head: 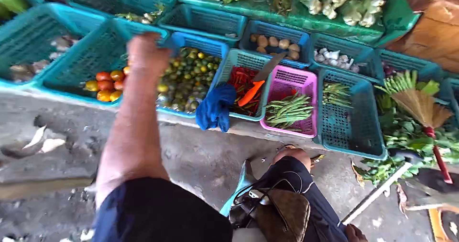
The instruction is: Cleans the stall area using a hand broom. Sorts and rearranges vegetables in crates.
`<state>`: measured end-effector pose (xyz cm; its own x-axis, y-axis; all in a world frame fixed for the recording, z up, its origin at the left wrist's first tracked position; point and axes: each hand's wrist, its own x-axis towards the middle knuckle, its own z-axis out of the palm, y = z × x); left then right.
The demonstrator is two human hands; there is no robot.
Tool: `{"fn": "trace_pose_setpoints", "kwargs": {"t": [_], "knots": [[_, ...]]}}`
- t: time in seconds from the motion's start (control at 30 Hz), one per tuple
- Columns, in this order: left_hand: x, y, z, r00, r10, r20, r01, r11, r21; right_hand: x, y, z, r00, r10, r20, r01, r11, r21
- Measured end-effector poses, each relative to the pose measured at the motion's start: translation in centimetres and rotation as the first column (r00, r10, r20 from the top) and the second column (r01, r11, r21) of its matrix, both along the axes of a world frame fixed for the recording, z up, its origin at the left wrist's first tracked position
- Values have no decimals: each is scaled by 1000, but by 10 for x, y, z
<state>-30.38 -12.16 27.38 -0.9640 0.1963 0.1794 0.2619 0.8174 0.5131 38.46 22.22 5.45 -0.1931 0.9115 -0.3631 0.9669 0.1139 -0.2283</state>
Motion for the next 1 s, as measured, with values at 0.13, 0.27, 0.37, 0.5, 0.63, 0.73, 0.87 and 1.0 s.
{"fn": "trace_pose_setpoints", "kwargs": {"t": [0.13,0.27,0.37,0.5,0.63,0.73,0.87,1.0], "knots": [[3,38,33,992,66,-105,-61,997,52,15,13,-29,992,-128,-3,128,989,-68],[62,131,28,949,-310,-53,314,945,89,15,12,-38,986,-161,-53,159,987,-33],[95,209,6,829,-559,14,557,828,66,14,13,-37,988,-148,-47,146,988,-48],[134,320,-26,616,-787,33,788,616,-3,13,14,-38,980,-196,-28,194,978,-73],[165,419,-51,442,-894,72,896,438,-66,14,16,-37,976,-217,-5,216,972,-97],[176,476,-70,429,-888,163,899,402,-177,17,19,-36,973,-231,-1,229,967,-112],[183,523,-91,589,-771,243,808,570,-149,19,22,-33,966,-257,7,255,957,-134],[185,543,-103,710,-620,335,703,653,-281,21,27,-35,969,-248,17,247,956,-156]]}}
